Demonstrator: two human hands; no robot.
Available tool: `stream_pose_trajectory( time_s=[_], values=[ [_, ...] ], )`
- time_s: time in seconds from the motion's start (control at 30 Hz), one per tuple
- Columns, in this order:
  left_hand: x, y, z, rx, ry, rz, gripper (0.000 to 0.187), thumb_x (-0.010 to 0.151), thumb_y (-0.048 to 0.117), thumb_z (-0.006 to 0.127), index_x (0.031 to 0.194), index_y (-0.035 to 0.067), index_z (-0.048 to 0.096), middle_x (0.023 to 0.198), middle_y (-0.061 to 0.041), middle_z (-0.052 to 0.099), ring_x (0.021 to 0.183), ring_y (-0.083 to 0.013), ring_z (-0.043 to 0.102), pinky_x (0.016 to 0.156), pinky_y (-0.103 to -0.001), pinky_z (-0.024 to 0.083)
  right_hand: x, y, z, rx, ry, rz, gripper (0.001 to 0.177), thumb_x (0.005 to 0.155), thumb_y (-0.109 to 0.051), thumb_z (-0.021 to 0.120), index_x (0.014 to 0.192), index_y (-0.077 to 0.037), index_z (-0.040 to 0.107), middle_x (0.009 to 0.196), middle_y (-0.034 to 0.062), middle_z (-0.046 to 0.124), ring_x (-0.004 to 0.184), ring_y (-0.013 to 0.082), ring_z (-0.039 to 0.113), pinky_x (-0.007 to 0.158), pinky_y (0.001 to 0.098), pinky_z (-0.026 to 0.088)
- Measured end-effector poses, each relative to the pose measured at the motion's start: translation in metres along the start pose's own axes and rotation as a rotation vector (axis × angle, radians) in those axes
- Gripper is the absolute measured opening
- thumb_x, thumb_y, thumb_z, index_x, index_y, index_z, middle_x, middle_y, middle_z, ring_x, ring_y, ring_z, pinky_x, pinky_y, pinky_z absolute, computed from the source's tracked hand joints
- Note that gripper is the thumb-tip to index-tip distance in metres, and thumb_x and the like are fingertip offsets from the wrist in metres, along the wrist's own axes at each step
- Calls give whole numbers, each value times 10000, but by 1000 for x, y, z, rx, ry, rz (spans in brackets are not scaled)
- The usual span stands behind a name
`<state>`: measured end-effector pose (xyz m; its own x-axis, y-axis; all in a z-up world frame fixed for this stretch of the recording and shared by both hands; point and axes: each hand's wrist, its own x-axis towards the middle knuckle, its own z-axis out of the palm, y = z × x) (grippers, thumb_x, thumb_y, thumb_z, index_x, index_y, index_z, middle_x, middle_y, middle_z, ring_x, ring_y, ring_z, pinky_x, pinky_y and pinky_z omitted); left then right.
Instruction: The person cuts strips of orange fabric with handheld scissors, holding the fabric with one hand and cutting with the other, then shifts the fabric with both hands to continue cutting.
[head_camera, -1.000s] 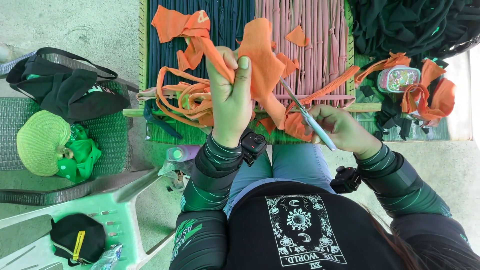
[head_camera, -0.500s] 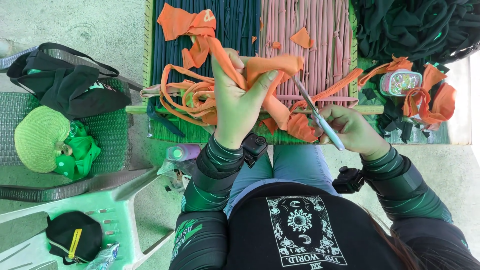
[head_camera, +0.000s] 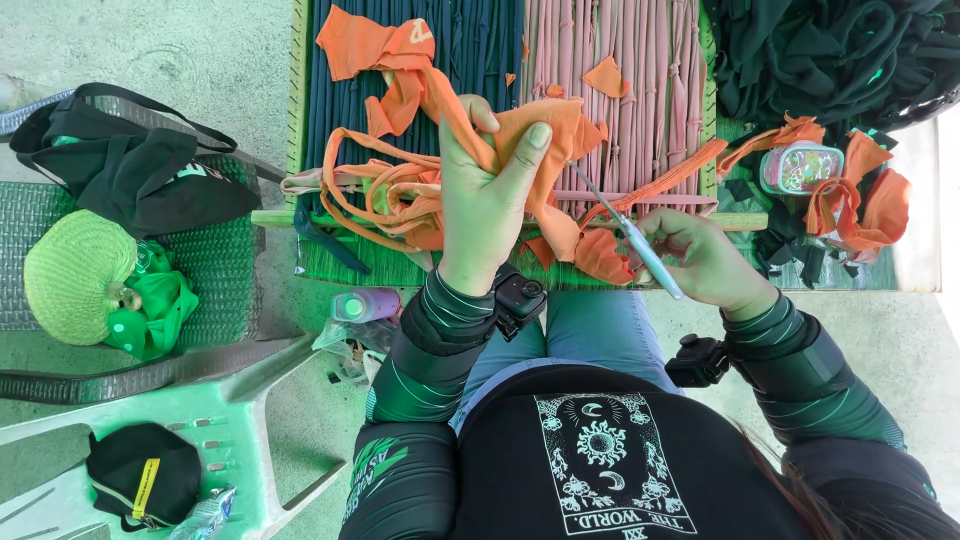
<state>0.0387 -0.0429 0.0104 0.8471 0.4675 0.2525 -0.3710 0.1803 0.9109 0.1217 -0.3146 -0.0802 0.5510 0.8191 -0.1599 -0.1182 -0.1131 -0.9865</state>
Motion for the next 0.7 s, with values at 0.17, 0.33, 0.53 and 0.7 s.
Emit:
stream_pose_trajectory(
  time_s=[0.17,0.33,0.53,0.7],
  values=[
    [0,-4,0,228,62,196,348,1037,127,738,1172,82,421,1086,3,382,965,-88,459,919,-256,458,4,3,-1,-4,3,15,292,900,-77,728,1153,-7,602,953,52,703,836,115,696,775,297,618],
    [0,-4,-6,225,67,178,297,1068,172,689,1183,71,435,1126,-8,416,990,-92,473,952,-263,463,7,2,-2,-49,36,4,280,907,-70,728,1152,-1,612,949,52,706,842,115,701,788,288,600],
    [-2,6,-9,248,-32,161,256,1107,184,642,1233,60,457,1153,-17,461,1063,-105,498,1011,-260,466,10,-31,9,-301,80,-69,319,856,-49,763,1140,3,626,986,53,747,877,116,738,774,285,607],
    [-9,25,-14,276,-106,137,197,1136,157,609,1240,62,472,1107,-13,492,1016,-92,497,987,-245,462,11,-33,2,-324,37,-119,322,831,-46,785,1116,7,644,982,60,754,858,126,742,764,288,603]
  ],
)
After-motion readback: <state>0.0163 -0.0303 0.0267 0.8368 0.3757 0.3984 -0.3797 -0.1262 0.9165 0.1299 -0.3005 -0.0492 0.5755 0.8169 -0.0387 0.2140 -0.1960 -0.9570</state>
